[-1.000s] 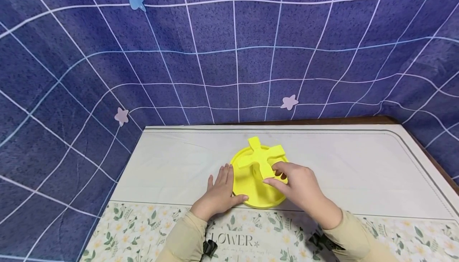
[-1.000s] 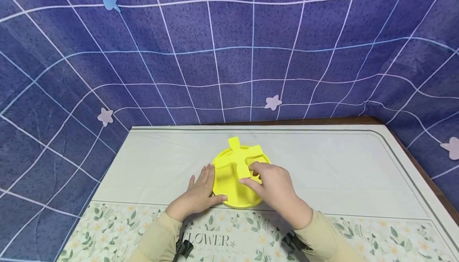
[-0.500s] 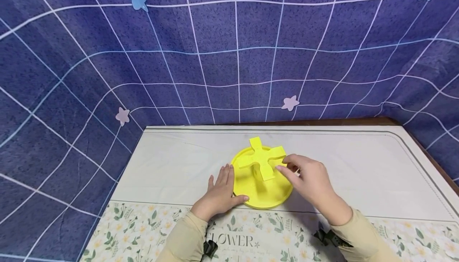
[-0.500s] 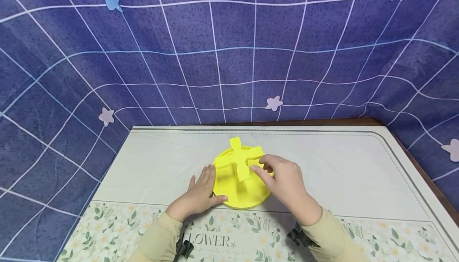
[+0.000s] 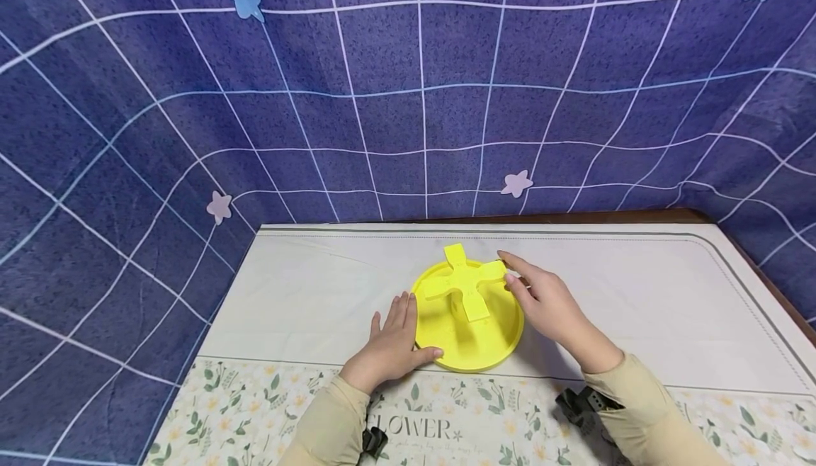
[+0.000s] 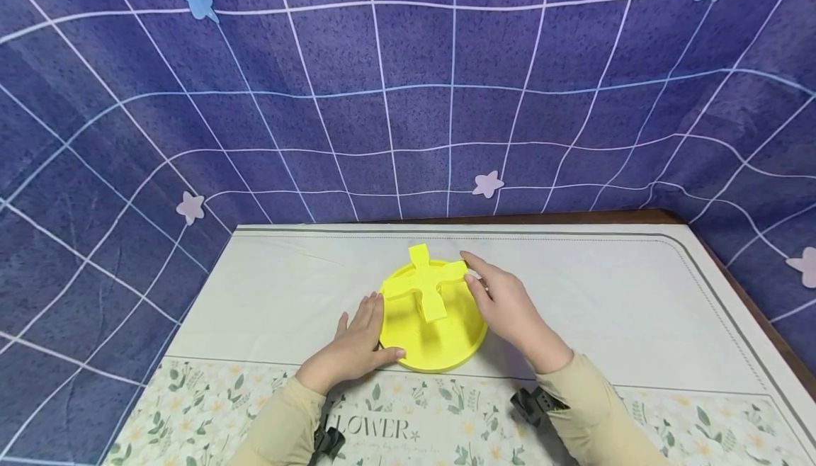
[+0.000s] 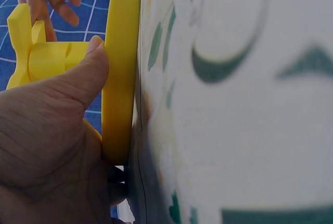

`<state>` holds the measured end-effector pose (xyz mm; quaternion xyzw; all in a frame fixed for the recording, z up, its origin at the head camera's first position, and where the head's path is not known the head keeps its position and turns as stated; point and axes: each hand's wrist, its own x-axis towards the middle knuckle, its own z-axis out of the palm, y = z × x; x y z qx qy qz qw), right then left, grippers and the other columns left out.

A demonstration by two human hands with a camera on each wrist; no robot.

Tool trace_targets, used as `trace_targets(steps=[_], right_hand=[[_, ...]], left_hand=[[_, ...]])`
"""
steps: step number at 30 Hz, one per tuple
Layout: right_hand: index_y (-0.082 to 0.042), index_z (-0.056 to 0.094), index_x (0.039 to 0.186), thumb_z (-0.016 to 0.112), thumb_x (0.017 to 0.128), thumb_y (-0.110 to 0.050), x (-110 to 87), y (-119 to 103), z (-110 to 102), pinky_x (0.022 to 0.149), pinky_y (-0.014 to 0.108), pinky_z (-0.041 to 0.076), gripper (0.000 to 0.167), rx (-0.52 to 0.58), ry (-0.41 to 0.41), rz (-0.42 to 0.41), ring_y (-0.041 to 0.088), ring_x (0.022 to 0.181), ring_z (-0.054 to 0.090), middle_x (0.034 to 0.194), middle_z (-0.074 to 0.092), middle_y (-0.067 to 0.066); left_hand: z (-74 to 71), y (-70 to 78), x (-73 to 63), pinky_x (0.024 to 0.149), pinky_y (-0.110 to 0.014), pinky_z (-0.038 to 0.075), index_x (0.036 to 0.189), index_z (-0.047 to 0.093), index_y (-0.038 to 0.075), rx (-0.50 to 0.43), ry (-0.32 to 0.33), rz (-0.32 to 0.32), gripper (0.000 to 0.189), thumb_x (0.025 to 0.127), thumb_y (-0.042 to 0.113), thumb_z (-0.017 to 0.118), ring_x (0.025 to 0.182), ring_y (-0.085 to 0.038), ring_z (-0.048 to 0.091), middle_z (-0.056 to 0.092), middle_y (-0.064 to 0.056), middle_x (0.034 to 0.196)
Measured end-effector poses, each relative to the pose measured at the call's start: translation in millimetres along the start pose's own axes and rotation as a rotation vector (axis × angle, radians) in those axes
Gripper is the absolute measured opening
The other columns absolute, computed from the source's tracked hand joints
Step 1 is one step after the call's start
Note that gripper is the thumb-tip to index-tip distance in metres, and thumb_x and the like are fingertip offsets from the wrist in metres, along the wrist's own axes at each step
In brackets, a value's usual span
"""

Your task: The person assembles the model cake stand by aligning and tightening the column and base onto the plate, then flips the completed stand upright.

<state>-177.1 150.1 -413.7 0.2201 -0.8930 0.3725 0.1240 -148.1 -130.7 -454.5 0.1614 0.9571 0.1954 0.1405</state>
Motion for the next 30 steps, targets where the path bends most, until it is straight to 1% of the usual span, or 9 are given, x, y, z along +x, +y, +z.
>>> trace_targets(steps=[2,5,9,14,19,22,25,30], right_hand=[[-0.004,0.052,0.14,0.051,0.102,-0.014,0.1,0.3,0.5,0.075,0.043,0.056,0.039,0.013,-0.014,0.013,0.024,0.087,0.07,0.116,0.068,0.016],[-0.005,0.055,0.137,0.053,0.101,-0.013,-1.1,-0.7,-0.2,0.073,0.04,0.056,0.037,0.031,-0.018,0.03,0.022,0.085,0.071,0.115,0.068,0.016],[-0.006,0.06,0.132,0.057,0.099,-0.012,-3.8,-3.0,-3.8,0.069,0.035,0.055,0.033,0.054,-0.014,0.045,0.02,0.082,0.07,0.117,0.068,0.015],[-0.006,0.064,0.125,0.063,0.096,-0.013,-8.7,-4.5,-5.9,0.067,0.031,0.055,0.03,0.064,-0.02,0.072,0.017,0.078,0.068,0.105,0.072,0.011],[-0.007,0.066,0.12,0.07,0.091,-0.013,-14.6,-7.0,-5.8,0.068,0.029,0.055,0.03,0.078,-0.025,0.089,0.016,0.078,0.068,0.104,0.072,0.007],[-0.007,0.067,0.117,0.073,0.089,-0.014,-18.1,-9.2,-4.2,0.069,0.029,0.055,0.03,0.075,-0.027,0.081,0.014,0.08,0.068,0.105,0.071,0.006],[-0.007,0.068,0.115,0.074,0.088,-0.016,-20.6,-12.0,-2.0,0.07,0.032,0.056,0.03,0.055,-0.033,0.06,0.014,0.081,0.068,0.104,0.071,0.005],[-0.006,0.07,0.112,0.077,0.085,-0.023,-22.6,-16.4,1.9,0.07,0.037,0.055,0.033,-0.032,-0.045,0.002,0.014,0.081,0.068,0.104,0.072,0.003]], left_hand=[[0.3,-0.4,0.4,0.113,-0.061,0.001,0.154,0.004,-0.005,-0.001,0.002,0.003,0.105,0.09,0.059,0.057,0.148,-0.036,0.0,0.0,-0.022,0.161],[0.7,-1.4,1.3,0.114,-0.061,0.001,0.154,0.004,-0.005,-0.001,-0.001,0.002,0.105,0.09,0.06,0.057,0.148,-0.036,0.0,0.0,-0.021,0.161],[0.2,-1.2,1.8,0.114,-0.061,0.001,0.154,0.003,-0.004,0.004,-0.006,-0.004,0.105,0.09,0.061,0.056,0.148,-0.035,-0.001,-0.001,-0.021,0.161],[0.2,-0.6,1.8,0.114,-0.061,0.001,0.154,0.003,-0.005,0.007,-0.011,-0.003,0.106,0.09,0.061,0.056,0.148,-0.035,-0.001,-0.001,-0.021,0.161],[0.6,-1.0,2.0,0.113,-0.061,0.001,0.154,0.003,-0.005,0.005,-0.01,-0.003,0.106,0.09,0.061,0.056,0.148,-0.035,-0.001,-0.001,-0.021,0.161],[0.3,-1.1,1.9,0.113,-0.062,0.001,0.154,0.003,-0.004,0.002,-0.011,-0.005,0.106,0.09,0.061,0.056,0.148,-0.035,-0.001,-0.001,-0.021,0.161],[0.3,-1.3,1.9,0.113,-0.062,0.001,0.154,0.003,-0.004,0.004,-0.011,-0.006,0.106,0.09,0.061,0.056,0.148,-0.035,-0.001,-0.001,-0.021,0.161],[0.1,-0.3,1.5,0.113,-0.061,0.001,0.154,0.002,-0.004,0.009,-0.008,-0.005,0.106,0.09,0.061,0.056,0.148,-0.035,-0.001,-0.001,-0.021,0.161]])
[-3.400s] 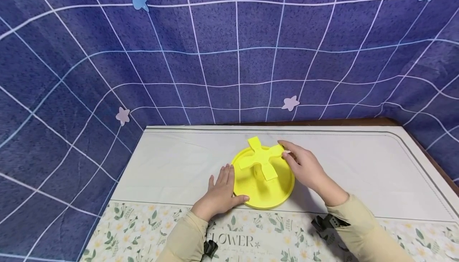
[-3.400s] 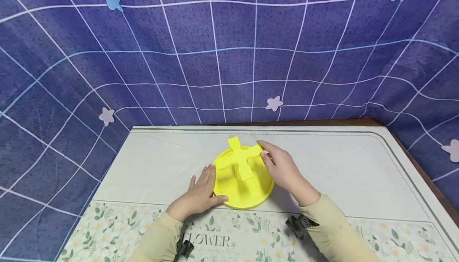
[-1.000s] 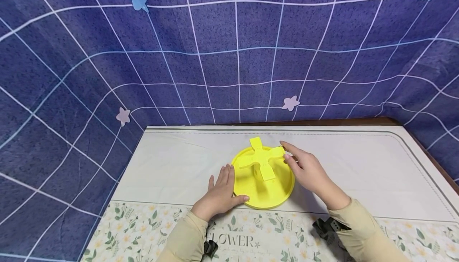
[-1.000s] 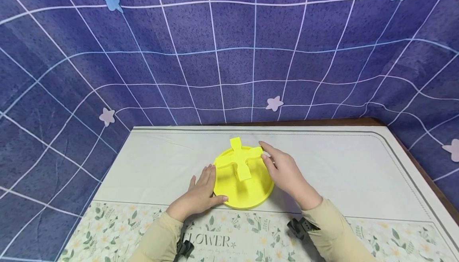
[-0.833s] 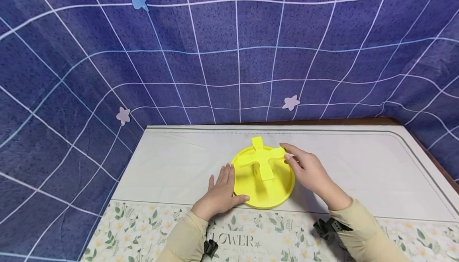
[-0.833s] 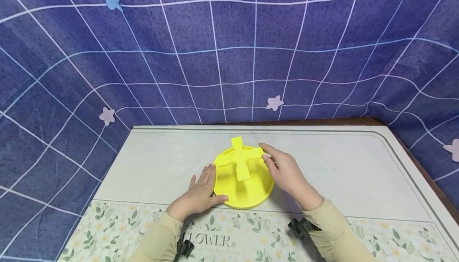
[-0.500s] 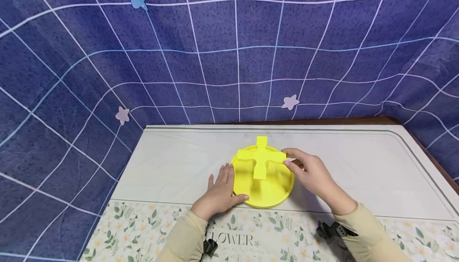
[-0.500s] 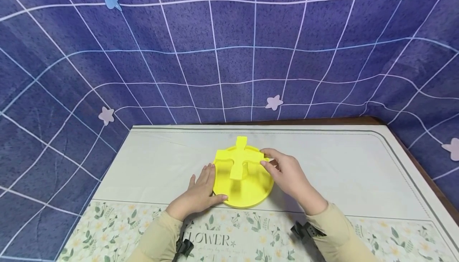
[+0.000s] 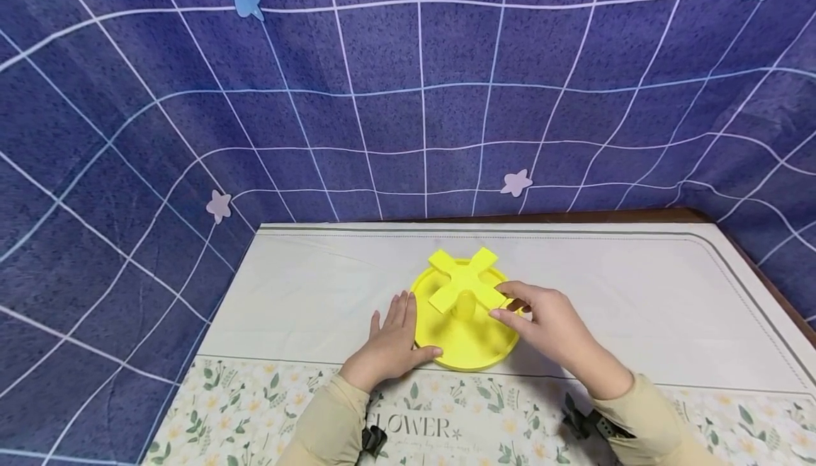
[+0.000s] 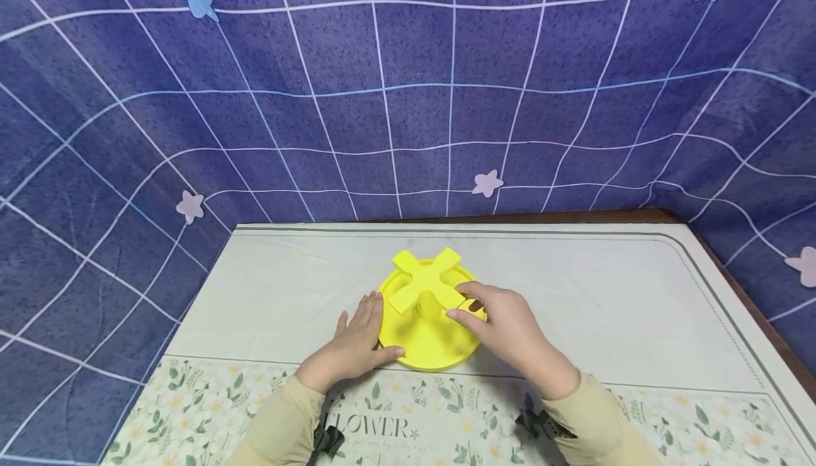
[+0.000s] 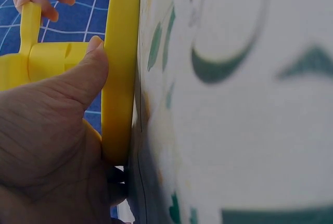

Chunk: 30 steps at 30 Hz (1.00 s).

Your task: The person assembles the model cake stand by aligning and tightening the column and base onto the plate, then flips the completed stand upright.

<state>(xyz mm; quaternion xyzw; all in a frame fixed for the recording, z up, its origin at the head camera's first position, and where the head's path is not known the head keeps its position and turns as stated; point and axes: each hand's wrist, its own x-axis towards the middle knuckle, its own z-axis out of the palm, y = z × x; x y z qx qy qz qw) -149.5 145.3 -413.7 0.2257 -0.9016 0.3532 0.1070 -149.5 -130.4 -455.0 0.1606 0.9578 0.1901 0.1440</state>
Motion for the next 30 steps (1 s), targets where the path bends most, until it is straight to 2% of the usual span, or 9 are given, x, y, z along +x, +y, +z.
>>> trace_targets(steps=[8,14,19,22,27,30], right_hand=[[-0.007,0.072,0.107,0.078,0.082,-0.035,0.1,-11.6,9.2,0.065,0.031,0.052,0.038,-0.131,0.029,-0.063,0.014,0.076,0.065,0.093,0.072,0.001],[-0.011,0.07,0.094,0.08,0.079,-0.038,2.1,-20.6,16.9,0.058,0.028,0.049,0.032,-0.196,0.077,-0.12,0.015,0.068,0.063,0.08,0.068,0.0],[-0.013,0.067,0.087,0.082,0.076,-0.04,4.3,-24.8,19.4,0.055,0.027,0.048,0.033,-0.237,0.095,-0.146,0.014,0.064,0.062,0.076,0.066,-0.003],[-0.014,0.068,0.088,0.081,0.076,-0.042,4.9,-25.4,19.5,0.055,0.026,0.048,0.033,-0.246,0.091,-0.146,0.012,0.063,0.062,0.077,0.066,-0.004],[-0.013,0.072,0.097,0.079,0.079,-0.042,4.3,-23.4,15.1,0.057,0.026,0.049,0.035,-0.223,0.066,-0.139,0.01,0.065,0.062,0.083,0.07,-0.003],[-0.011,0.074,0.1,0.079,0.081,-0.037,3.2,-20.2,9.4,0.057,0.025,0.048,0.032,-0.179,0.099,-0.151,0.008,0.065,0.062,0.084,0.071,-0.003]], left_hand=[[-0.5,1.2,-0.6,0.113,-0.062,0.002,0.154,0.004,-0.005,0.003,0.008,0.007,0.105,0.09,0.06,0.056,0.148,-0.036,0.001,0.0,-0.022,0.161],[-0.6,2.0,-1.5,0.113,-0.062,0.003,0.154,0.005,-0.006,0.012,0.012,0.005,0.105,0.09,0.061,0.056,0.148,-0.037,0.002,0.001,-0.022,0.161],[-0.6,2.6,-2.1,0.113,-0.062,0.003,0.154,0.005,-0.006,0.009,0.01,0.0,0.105,0.09,0.061,0.057,0.148,-0.036,0.002,0.001,-0.022,0.161],[0.1,2.5,-1.8,0.113,-0.062,0.003,0.154,0.005,-0.006,0.012,0.007,-0.003,0.105,0.09,0.061,0.057,0.148,-0.036,0.002,0.001,-0.022,0.161],[0.3,2.0,-1.2,0.114,-0.061,0.002,0.154,0.004,-0.004,0.014,0.005,-0.01,0.106,0.09,0.062,0.056,0.148,-0.035,0.0,0.0,-0.02,0.161],[-0.1,1.7,-1.2,0.114,-0.061,0.001,0.154,0.004,-0.005,0.007,0.005,-0.007,0.106,0.09,0.062,0.056,0.148,-0.036,0.0,-0.001,-0.021,0.161]])
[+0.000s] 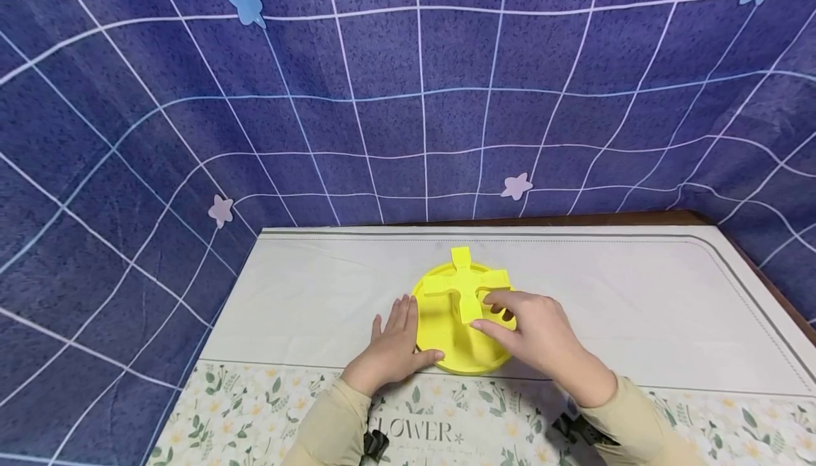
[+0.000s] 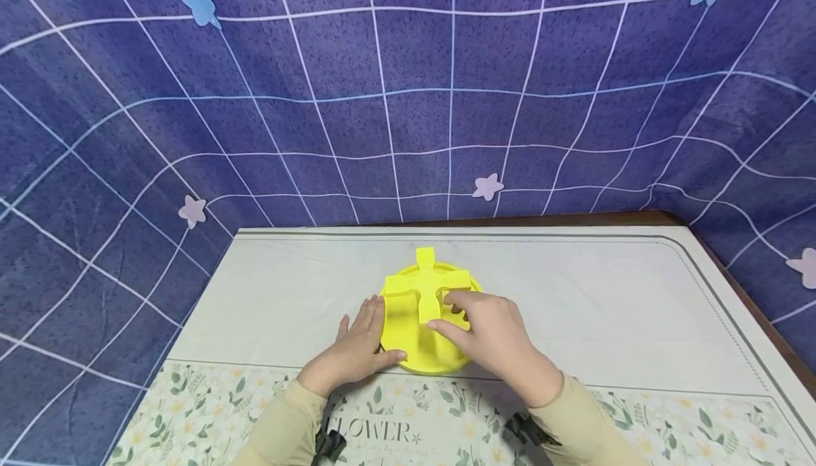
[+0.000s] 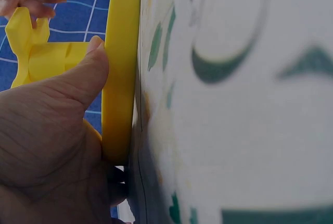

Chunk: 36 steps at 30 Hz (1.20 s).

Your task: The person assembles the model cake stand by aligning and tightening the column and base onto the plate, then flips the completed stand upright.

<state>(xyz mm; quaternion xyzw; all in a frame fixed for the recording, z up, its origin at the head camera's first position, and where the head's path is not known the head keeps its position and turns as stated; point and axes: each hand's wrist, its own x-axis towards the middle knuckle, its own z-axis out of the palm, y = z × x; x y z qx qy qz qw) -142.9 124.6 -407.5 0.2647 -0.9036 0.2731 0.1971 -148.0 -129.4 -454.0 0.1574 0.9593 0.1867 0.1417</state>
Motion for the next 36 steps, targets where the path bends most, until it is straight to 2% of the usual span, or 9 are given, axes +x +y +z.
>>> trace_targets(steps=[6,9,13,17,19,21,25,32,36], right_hand=[[-0.011,0.073,0.091,0.079,0.081,-0.02,-0.2,13.0,-10.3,0.052,0.024,0.045,0.014,0.035,0.186,-0.007,0.003,0.058,0.054,0.071,0.063,-0.01],[-0.012,0.073,0.096,0.077,0.082,-0.016,0.7,21.4,-12.9,0.052,0.025,0.043,0.015,0.027,0.218,0.018,0.001,0.058,0.051,0.077,0.064,-0.009],[-0.008,0.07,0.114,0.074,0.086,-0.012,1.3,32.2,-12.2,0.055,0.03,0.048,0.029,0.057,0.181,0.053,0.004,0.061,0.055,0.096,0.07,0.002],[-0.004,0.06,0.131,0.066,0.093,-0.01,2.3,39.5,-9.7,0.059,0.031,0.051,0.039,0.137,0.061,0.092,0.008,0.067,0.059,0.115,0.067,0.012],[-0.003,0.057,0.135,0.061,0.097,-0.011,2.8,41.4,-8.8,0.058,0.029,0.049,0.04,0.173,-0.005,0.116,0.009,0.068,0.061,0.115,0.067,0.013],[-0.003,0.056,0.136,0.058,0.099,-0.013,3.1,42.3,-8.5,0.056,0.026,0.047,0.039,0.198,-0.05,0.139,0.01,0.068,0.061,0.108,0.068,0.013],[-0.004,0.06,0.132,0.058,0.099,-0.013,2.8,42.9,-8.4,0.053,0.025,0.045,0.034,0.209,-0.073,0.167,0.008,0.064,0.058,0.092,0.069,0.008],[-0.008,0.065,0.122,0.066,0.094,-0.015,-2.3,41.3,-8.7,0.061,0.027,0.051,0.029,0.185,-0.073,0.174,0.009,0.072,0.063,0.103,0.071,0.006],[-0.009,0.067,0.117,0.071,0.091,-0.015,-6.4,37.7,-8.6,0.064,0.03,0.053,0.027,0.18,-0.056,0.153,0.01,0.073,0.065,0.101,0.071,0.005]], left_hand=[[0.6,-1.1,-0.2,0.114,-0.061,0.0,0.154,0.003,-0.005,-0.002,-0.006,-0.001,0.106,0.09,0.06,0.056,0.148,-0.035,-0.001,-0.003,-0.02,0.161],[0.7,-1.3,-0.1,0.114,-0.06,-0.001,0.154,0.002,-0.004,0.001,-0.007,-0.003,0.106,0.09,0.061,0.056,0.148,-0.035,-0.001,-0.003,-0.019,0.161],[0.7,-1.1,0.1,0.114,-0.06,0.0,0.154,0.003,-0.003,-0.004,-0.005,-0.003,0.106,0.09,0.062,0.056,0.148,-0.035,-0.002,-0.002,-0.019,0.161],[1.3,-1.4,0.7,0.114,-0.06,0.0,0.155,0.003,-0.003,-0.005,-0.003,-0.005,0.106,0.09,0.062,0.056,0.148,-0.034,-0.001,-0.002,-0.019,0.161],[1.8,-1.5,1.2,0.114,-0.06,0.0,0.155,0.002,-0.002,-0.001,-0.004,-0.006,0.106,0.09,0.062,0.055,0.148,-0.034,-0.001,-0.002,-0.019,0.162],[2.2,-1.7,1.6,0.114,-0.06,0.0,0.155,0.002,-0.003,-0.001,-0.004,-0.006,0.106,0.089,0.062,0.055,0.148,-0.034,-0.002,-0.002,-0.019,0.161],[1.9,-1.6,1.2,0.114,-0.061,0.0,0.154,0.003,-0.004,-0.008,-0.003,0.003,0.106,0.09,0.062,0.056,0.148,-0.035,-0.001,-0.002,-0.02,0.161],[1.3,-1.6,0.8,0.113,-0.061,0.0,0.154,0.002,-0.004,-0.013,-0.005,0.005,0.106,0.09,0.062,0.056,0.148,-0.034,-0.002,-0.002,-0.019,0.161],[1.6,-1.8,1.0,0.113,-0.061,0.0,0.154,0.003,-0.004,-0.013,-0.006,0.006,0.106,0.09,0.061,0.057,0.148,-0.034,-0.001,-0.001,-0.02,0.161]])
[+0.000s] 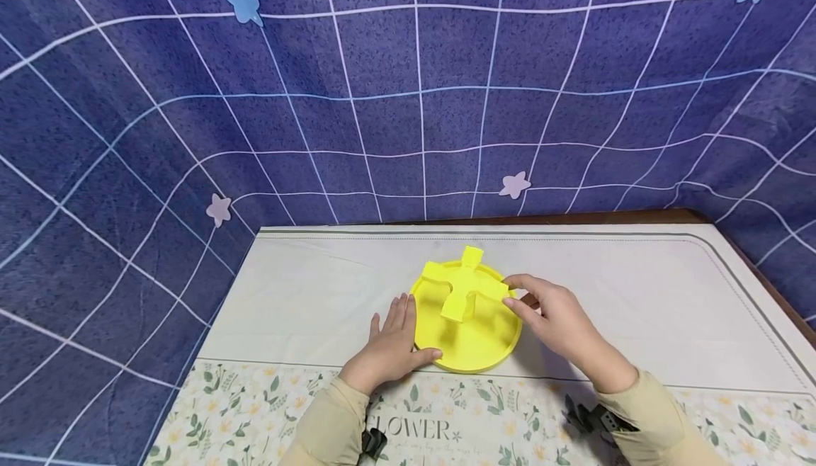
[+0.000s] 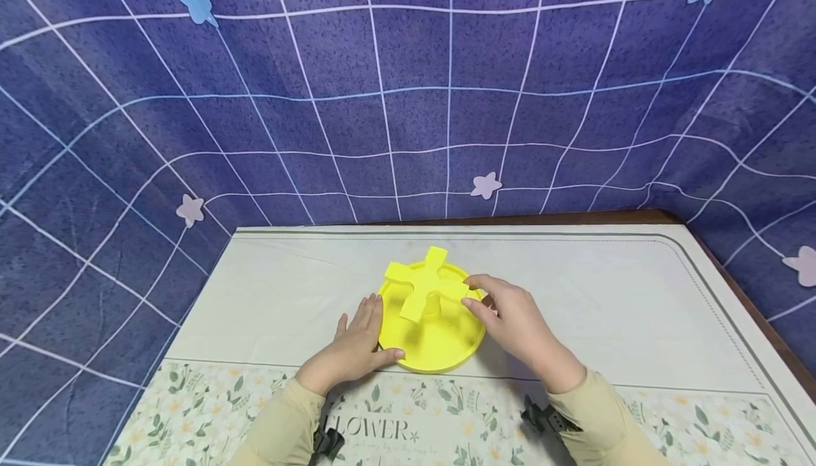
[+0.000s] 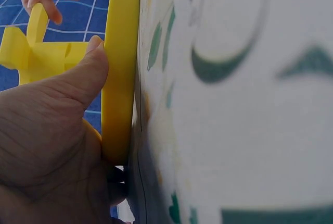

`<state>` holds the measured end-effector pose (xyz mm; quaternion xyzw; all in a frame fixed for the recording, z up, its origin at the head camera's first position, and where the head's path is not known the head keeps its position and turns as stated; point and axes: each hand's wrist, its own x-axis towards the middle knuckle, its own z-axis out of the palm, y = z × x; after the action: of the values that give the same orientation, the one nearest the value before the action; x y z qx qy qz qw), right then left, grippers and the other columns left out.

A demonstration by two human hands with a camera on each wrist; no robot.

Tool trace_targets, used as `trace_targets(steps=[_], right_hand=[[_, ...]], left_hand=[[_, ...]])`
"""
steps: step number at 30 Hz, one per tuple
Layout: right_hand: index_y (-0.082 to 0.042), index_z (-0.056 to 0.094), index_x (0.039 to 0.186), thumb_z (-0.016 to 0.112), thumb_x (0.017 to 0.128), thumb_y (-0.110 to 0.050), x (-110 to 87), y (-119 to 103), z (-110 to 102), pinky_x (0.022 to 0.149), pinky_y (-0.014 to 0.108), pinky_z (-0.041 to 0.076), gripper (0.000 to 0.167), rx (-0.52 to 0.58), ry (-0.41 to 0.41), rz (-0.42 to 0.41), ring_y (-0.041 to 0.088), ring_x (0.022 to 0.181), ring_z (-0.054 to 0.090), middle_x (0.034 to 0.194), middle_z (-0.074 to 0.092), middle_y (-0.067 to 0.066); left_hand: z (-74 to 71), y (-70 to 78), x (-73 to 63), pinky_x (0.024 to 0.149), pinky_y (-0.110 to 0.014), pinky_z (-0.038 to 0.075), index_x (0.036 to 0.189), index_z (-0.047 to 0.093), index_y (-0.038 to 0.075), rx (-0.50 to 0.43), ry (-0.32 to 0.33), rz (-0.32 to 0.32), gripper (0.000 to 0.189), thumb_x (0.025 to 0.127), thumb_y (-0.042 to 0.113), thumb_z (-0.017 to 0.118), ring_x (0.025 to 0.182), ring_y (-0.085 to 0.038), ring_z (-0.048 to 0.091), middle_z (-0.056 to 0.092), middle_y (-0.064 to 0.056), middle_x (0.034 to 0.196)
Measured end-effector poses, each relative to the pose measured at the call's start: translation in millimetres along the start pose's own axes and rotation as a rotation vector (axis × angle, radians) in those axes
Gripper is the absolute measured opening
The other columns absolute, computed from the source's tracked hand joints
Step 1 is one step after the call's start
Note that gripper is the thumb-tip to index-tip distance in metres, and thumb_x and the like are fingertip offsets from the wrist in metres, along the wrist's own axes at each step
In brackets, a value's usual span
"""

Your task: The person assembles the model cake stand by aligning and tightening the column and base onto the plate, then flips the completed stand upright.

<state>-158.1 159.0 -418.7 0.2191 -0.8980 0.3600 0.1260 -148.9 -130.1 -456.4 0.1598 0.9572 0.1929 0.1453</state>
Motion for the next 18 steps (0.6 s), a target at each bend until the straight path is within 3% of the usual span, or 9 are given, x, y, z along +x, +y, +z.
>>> trace_targets(steps=[5,18], right_hand=[[-0.01,0.068,0.11,0.074,0.087,-0.016,-3.9,-6.2,3.8,0.065,0.034,0.053,0.025,-0.035,0.03,-0.042,0.01,0.073,0.063,0.098,0.071,0.002],[-0.008,0.071,0.095,0.08,0.08,-0.03,-7.8,-24.1,18.0,0.054,0.025,0.045,0.028,-0.205,0.082,-0.138,0.01,0.064,0.06,0.084,0.07,0.001]], left_hand=[[-0.5,-0.6,0.0,0.113,-0.062,0.001,0.154,0.003,-0.004,0.0,0.004,0.006,0.106,0.09,0.06,0.057,0.148,-0.035,-0.001,-0.001,-0.021,0.161],[1.4,-1.4,0.7,0.113,-0.061,-0.001,0.154,0.003,-0.004,0.0,0.009,0.003,0.105,0.09,0.059,0.057,0.148,-0.035,-0.001,-0.002,-0.021,0.161]])
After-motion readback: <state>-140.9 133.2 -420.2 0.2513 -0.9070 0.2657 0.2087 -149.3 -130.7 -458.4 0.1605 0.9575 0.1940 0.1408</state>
